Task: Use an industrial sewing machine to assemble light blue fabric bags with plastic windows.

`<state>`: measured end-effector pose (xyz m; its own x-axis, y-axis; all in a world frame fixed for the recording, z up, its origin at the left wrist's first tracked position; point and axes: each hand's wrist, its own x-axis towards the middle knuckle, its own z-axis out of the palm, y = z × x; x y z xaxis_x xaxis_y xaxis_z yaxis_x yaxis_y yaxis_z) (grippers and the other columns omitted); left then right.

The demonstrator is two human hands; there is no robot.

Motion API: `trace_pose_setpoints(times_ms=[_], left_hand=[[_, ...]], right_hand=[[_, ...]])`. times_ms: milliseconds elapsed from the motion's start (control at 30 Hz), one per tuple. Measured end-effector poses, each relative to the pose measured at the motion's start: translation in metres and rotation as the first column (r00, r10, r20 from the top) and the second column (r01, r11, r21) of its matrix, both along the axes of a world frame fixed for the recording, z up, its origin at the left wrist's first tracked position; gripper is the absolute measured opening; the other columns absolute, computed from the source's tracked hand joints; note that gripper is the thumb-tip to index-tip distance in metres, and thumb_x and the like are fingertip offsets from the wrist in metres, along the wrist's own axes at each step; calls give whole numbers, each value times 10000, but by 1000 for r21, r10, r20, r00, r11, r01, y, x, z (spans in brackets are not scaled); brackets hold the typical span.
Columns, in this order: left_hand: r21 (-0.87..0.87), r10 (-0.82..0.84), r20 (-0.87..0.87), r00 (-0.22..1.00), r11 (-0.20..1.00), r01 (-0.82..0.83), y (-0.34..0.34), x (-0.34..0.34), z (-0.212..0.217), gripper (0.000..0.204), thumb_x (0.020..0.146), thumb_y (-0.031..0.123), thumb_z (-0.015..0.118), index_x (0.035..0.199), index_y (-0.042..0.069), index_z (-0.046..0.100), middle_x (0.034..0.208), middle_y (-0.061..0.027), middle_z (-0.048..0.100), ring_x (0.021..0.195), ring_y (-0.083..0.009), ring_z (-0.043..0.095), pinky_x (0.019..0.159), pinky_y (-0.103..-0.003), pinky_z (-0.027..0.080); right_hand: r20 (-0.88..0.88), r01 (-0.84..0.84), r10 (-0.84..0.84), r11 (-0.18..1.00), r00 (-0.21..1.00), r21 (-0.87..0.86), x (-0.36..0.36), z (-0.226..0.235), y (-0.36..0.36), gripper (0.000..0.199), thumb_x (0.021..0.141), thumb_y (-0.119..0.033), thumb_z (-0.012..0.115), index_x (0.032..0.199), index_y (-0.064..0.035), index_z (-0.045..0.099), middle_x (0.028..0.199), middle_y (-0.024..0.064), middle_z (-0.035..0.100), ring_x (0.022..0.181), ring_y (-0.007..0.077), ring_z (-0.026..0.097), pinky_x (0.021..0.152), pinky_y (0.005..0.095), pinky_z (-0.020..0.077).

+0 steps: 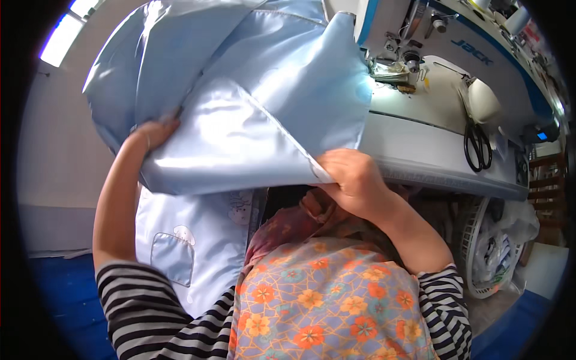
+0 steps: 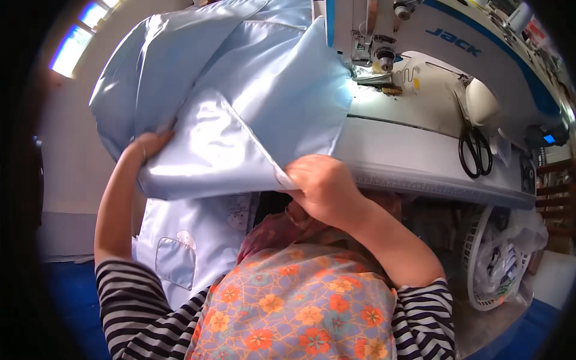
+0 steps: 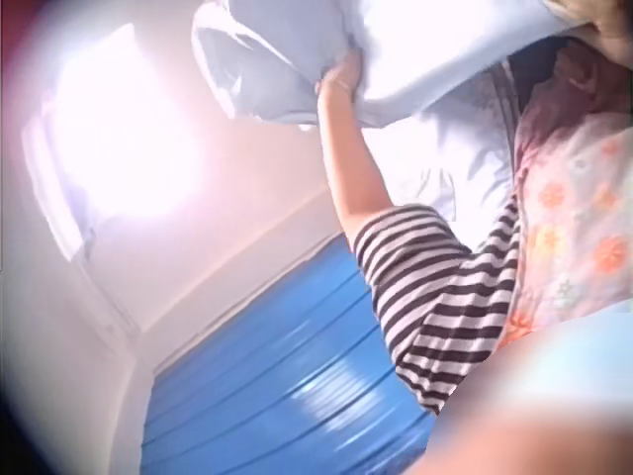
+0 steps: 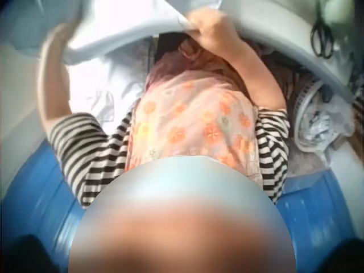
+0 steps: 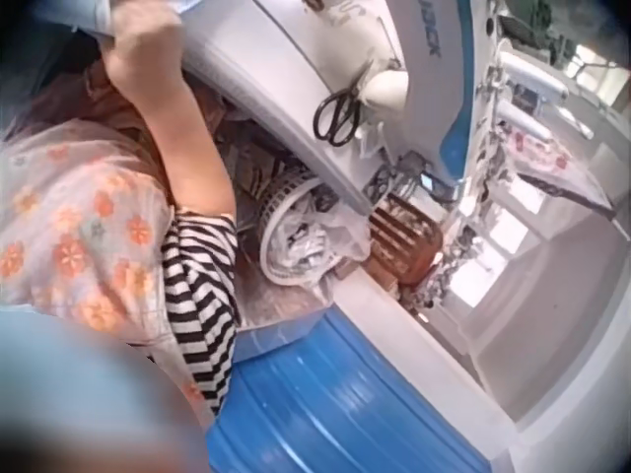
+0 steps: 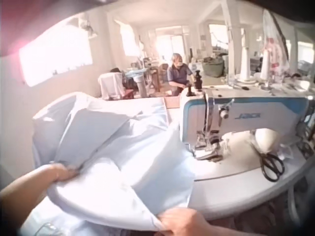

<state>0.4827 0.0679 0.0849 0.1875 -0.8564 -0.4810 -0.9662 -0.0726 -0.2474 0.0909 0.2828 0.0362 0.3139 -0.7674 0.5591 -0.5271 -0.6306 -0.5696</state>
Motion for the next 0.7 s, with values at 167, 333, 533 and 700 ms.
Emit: trace_pose_setpoints(times_ms=[167, 333, 533, 700], left_hand=[[325, -442, 17, 897, 850, 413, 54, 7, -20, 630, 909, 560, 400, 1034, 14, 689, 1076, -225, 665, 982, -363, 649, 877, -427, 491], [-721, -900, -129, 416, 373, 584, 5, -153, 13, 316, 843, 157, 597, 1138, 46, 580, 1164, -202, 580, 946, -398, 616, 803, -459, 511], [-629, -630, -98, 771, 640, 442, -125, -203, -47, 359, 859, 309, 644, 1155, 107, 623, 1218, -164, 606, 1036, -389, 616, 887, -462, 495], [-791, -640, -109, 761, 520, 323, -163, -209, -49, 228, 870, 282, 612, 1030, 127, 663, 1035, -151, 654, 1014, -351, 624, 852, -449, 505]], right_hand=[[12, -154, 156, 955, 988, 254, -40, 0, 28, 202, 736, -27, 663, 937, -8, 675, 897, 143, 675, 843, 343, 639, 749, 411, 503], [115, -173, 143, 927, 983, 331, -34, 8, 52, 231, 709, -30, 662, 938, -3, 670, 901, 147, 668, 856, 341, 631, 768, 385, 486], [149, -190, 152, 939, 977, 287, -20, 23, 59, 327, 675, -5, 665, 1001, -26, 671, 996, 148, 669, 928, 345, 630, 830, 396, 490], [177, -136, 82, 938, 981, 319, -18, 6, 60, 274, 742, 10, 650, 1013, -25, 662, 1020, 153, 665, 976, 348, 625, 864, 404, 497]])
